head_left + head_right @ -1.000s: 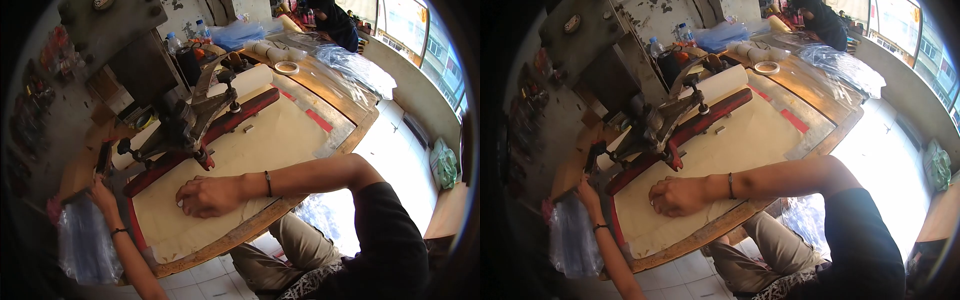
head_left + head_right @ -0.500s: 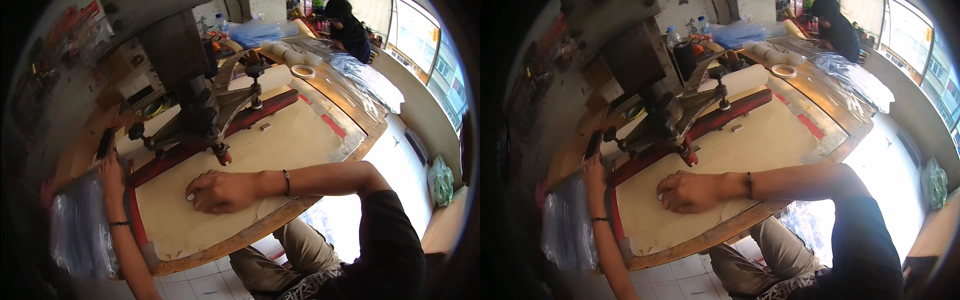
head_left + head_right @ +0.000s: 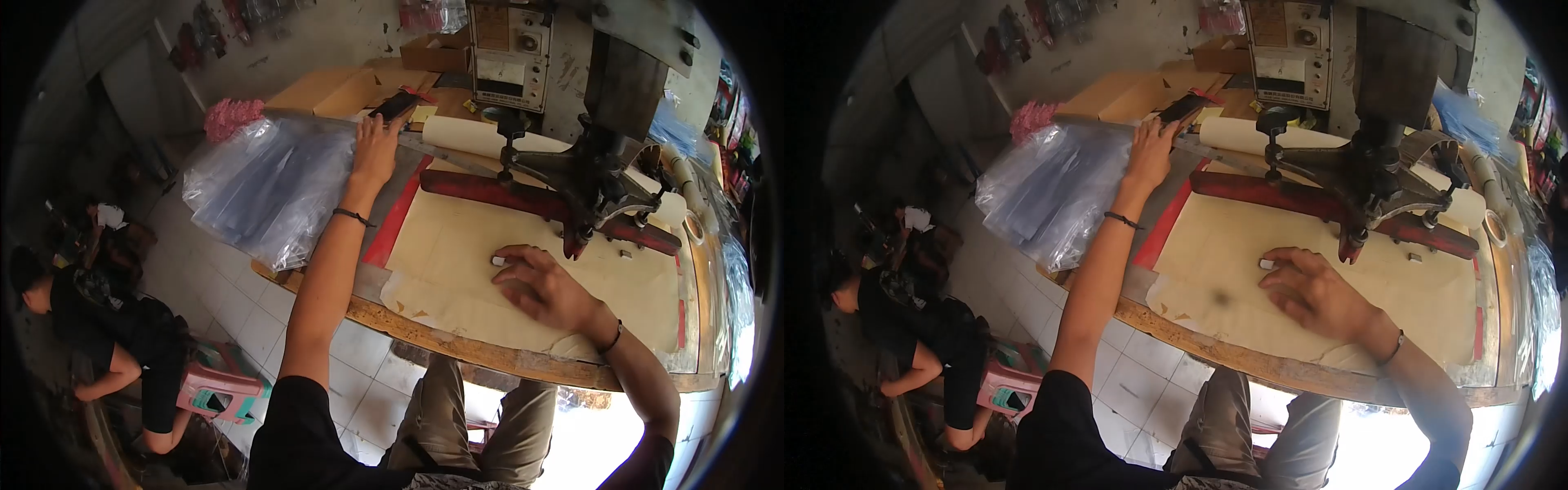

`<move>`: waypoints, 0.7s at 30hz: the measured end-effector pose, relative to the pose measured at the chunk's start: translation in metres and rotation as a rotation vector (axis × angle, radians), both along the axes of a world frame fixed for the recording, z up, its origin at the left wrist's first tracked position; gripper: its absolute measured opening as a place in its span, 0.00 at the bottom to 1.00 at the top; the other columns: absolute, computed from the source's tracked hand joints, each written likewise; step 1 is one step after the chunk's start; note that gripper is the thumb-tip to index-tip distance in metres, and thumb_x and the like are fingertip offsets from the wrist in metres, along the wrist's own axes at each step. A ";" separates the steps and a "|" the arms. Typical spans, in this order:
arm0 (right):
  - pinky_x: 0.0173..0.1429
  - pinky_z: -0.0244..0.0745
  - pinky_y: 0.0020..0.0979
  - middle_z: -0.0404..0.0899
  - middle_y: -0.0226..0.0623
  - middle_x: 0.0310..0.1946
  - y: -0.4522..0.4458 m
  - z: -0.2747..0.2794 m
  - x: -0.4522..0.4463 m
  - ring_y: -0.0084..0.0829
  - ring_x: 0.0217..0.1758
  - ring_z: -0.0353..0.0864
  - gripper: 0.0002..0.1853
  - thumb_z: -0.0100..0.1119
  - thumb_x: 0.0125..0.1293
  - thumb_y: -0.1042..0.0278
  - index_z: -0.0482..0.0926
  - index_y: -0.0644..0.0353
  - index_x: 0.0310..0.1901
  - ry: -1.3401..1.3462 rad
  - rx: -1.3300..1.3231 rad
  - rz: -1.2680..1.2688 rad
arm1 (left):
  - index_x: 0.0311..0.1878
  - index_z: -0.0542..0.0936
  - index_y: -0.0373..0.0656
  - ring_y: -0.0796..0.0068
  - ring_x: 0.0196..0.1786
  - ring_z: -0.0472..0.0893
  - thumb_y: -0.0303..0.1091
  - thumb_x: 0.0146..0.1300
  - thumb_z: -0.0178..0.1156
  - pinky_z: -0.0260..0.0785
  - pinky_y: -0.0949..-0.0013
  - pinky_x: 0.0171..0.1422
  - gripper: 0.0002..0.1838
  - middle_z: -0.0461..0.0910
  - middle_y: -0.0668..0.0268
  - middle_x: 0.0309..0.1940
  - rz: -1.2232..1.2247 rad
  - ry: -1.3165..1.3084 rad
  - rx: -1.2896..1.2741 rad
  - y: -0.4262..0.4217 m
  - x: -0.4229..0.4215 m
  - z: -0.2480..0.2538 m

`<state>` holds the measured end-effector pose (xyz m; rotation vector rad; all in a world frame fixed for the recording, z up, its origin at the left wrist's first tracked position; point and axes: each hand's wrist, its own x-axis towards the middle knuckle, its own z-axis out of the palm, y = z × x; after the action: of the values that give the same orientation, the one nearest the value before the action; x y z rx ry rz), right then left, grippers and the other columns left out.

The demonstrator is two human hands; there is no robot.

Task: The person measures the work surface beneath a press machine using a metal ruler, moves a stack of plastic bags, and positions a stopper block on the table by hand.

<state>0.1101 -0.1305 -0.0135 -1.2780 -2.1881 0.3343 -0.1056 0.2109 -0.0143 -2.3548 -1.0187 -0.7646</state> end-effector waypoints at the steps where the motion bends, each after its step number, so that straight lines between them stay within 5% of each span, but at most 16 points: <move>1: 0.68 0.68 0.44 0.73 0.43 0.62 0.000 0.000 0.001 0.45 0.65 0.74 0.12 0.64 0.65 0.70 0.81 0.56 0.50 -0.001 0.000 0.002 | 0.68 0.69 0.41 0.42 0.68 0.69 0.23 0.54 0.66 0.57 0.45 0.75 0.35 0.71 0.46 0.61 -0.022 -0.066 0.021 0.001 0.000 0.002; 5: 0.68 0.67 0.44 0.73 0.43 0.62 0.000 0.000 0.003 0.45 0.64 0.74 0.12 0.64 0.65 0.70 0.81 0.55 0.51 0.004 0.000 0.006 | 0.56 0.74 0.34 0.46 0.60 0.74 0.27 0.53 0.69 0.65 0.47 0.66 0.26 0.71 0.44 0.56 0.151 -0.216 -0.070 -0.008 -0.005 0.014; 11: 0.69 0.67 0.45 0.73 0.43 0.62 0.000 -0.001 0.003 0.45 0.64 0.73 0.12 0.63 0.66 0.69 0.81 0.55 0.51 0.002 0.003 0.009 | 0.48 0.80 0.36 0.57 0.57 0.79 0.28 0.57 0.66 0.70 0.54 0.58 0.15 0.82 0.55 0.48 0.129 -0.165 -0.011 0.006 0.004 0.005; 17: 0.69 0.67 0.44 0.73 0.42 0.62 0.001 0.001 0.002 0.45 0.65 0.73 0.12 0.63 0.66 0.69 0.81 0.55 0.51 -0.002 -0.014 -0.001 | 0.55 0.83 0.47 0.62 0.54 0.82 0.28 0.62 0.61 0.65 0.54 0.62 0.17 0.83 0.62 0.57 0.156 0.097 0.048 -0.017 0.005 0.018; 21: 0.69 0.67 0.44 0.73 0.41 0.62 0.001 0.000 0.001 0.45 0.65 0.73 0.12 0.63 0.66 0.69 0.81 0.55 0.50 0.004 -0.015 0.002 | 0.67 0.77 0.53 0.61 0.60 0.80 0.27 0.62 0.60 0.61 0.50 0.70 0.27 0.77 0.62 0.67 0.187 0.178 0.128 0.004 0.009 0.000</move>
<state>0.1112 -0.1297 -0.0135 -1.2831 -2.1875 0.3546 -0.0966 0.2149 -0.0140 -2.1395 -1.0618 -0.5233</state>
